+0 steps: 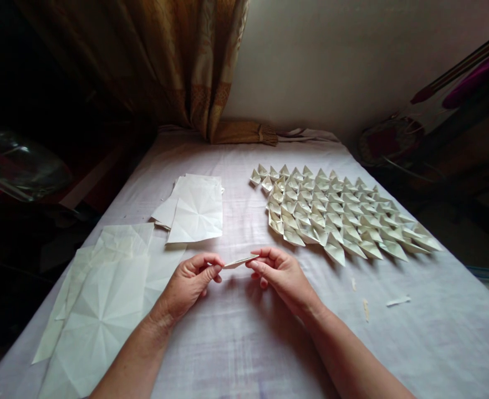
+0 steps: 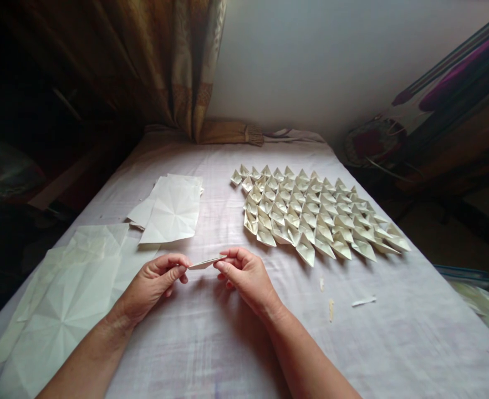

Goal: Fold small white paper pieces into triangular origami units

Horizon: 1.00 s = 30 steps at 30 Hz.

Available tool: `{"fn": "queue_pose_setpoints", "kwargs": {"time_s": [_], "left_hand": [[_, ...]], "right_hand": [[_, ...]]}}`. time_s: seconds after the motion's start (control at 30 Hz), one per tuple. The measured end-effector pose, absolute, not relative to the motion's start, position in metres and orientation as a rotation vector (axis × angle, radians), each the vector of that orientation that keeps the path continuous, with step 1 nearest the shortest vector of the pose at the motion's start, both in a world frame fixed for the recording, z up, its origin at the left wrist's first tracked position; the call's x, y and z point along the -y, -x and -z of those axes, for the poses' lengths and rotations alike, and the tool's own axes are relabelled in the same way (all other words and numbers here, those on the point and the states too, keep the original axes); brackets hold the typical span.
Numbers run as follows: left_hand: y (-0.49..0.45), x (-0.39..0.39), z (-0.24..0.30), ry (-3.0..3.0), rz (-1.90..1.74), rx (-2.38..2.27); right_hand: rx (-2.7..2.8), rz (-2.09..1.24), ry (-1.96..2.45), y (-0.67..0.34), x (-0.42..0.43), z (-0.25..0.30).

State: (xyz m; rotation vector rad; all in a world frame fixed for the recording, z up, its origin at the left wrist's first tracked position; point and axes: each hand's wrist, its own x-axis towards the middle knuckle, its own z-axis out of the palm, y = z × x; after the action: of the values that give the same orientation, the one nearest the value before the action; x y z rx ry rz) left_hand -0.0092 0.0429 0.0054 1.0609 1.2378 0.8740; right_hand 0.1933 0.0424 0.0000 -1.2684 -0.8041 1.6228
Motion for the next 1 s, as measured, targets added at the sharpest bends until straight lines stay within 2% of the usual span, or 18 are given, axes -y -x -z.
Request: {"fn": "queue_pose_setpoints", "kwargs": {"time_s": [0.33,1.0], "left_hand": [[0.0126,-0.0436,-0.0056,-1.091,-0.835,-1.220],[0.0067,-0.0414,-0.0022,-1.037,-0.964,-1.317]], "right_hand": [[0.837,-1.645,1.184,-0.1998,-0.0448,0.0009],[0.910,-1.538,1.307,-0.1930,-0.0394,-0.0013]]}}
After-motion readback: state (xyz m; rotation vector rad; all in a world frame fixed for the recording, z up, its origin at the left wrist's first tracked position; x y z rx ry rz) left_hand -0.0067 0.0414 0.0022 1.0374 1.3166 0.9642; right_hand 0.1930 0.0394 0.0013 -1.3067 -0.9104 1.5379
